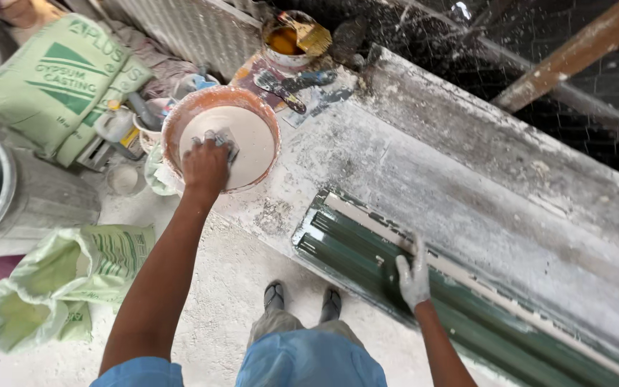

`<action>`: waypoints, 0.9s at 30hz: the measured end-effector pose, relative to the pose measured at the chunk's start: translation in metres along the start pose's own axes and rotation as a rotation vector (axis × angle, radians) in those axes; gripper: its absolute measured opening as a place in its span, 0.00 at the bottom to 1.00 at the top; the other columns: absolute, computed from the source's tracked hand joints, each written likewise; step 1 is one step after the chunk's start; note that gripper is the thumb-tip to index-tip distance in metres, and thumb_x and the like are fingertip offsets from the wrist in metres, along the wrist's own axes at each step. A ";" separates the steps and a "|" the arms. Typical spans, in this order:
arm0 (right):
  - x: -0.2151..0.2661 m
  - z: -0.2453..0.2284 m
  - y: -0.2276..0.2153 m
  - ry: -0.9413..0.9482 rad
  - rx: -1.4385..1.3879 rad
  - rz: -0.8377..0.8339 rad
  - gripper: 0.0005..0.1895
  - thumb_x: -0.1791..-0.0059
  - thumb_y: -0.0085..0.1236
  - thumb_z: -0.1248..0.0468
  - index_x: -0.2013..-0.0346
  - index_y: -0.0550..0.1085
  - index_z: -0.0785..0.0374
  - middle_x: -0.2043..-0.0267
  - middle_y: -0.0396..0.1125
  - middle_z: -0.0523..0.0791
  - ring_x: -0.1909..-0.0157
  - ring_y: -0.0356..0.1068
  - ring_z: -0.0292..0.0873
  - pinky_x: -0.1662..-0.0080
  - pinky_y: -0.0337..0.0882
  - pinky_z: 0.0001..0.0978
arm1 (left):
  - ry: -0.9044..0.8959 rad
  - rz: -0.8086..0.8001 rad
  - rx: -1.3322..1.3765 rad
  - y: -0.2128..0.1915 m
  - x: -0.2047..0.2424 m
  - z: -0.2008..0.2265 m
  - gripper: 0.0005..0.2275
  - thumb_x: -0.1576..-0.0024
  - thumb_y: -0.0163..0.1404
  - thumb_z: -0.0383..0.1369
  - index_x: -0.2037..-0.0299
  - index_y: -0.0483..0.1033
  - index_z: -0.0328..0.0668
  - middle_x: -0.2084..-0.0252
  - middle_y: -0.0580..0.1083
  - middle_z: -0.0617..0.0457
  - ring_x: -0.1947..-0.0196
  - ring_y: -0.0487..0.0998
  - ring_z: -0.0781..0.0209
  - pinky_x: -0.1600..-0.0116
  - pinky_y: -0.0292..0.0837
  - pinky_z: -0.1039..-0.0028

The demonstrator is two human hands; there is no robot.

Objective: The person mixes a white gypsum paste in a bowl and uses a trowel to apply it onto a long green ribbed panel. They repeatedly scoop paste and spread it along the panel's surface, smoothing the material into the grooves.

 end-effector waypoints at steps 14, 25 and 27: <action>0.076 -0.028 -0.018 -0.070 0.072 0.443 0.33 0.46 0.44 0.72 0.25 0.53 0.67 0.20 0.46 0.56 0.18 0.42 0.51 0.24 0.42 0.41 | -0.143 -0.495 0.286 0.077 -0.049 -0.015 0.18 0.39 0.48 0.40 0.48 0.76 0.30 0.50 0.76 0.29 0.46 0.77 0.34 0.39 0.70 0.54; 0.102 -0.045 -0.027 -0.053 0.070 0.531 0.28 0.46 0.42 0.74 0.29 0.58 0.64 0.24 0.53 0.54 0.21 0.50 0.50 0.24 0.49 0.43 | -0.592 -0.525 1.523 0.110 -0.042 -0.069 0.17 0.43 0.41 0.20 0.43 0.65 0.37 0.60 0.74 0.47 0.70 0.77 0.60 0.71 0.81 0.69; 0.100 -0.043 -0.030 -0.047 0.040 0.548 0.27 0.45 0.42 0.74 0.30 0.58 0.64 0.24 0.54 0.53 0.21 0.51 0.49 0.25 0.50 0.42 | -0.557 -0.444 1.520 0.097 -0.042 -0.073 0.18 0.43 0.44 0.20 0.42 0.67 0.37 0.59 0.74 0.47 0.69 0.77 0.62 0.69 0.80 0.70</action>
Point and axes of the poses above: each hand's wrist, its own x-axis away from the middle knuckle, its own y-axis out of the palm, z = x × y, the point moved 8 cm from there along -x, towards the middle knuckle
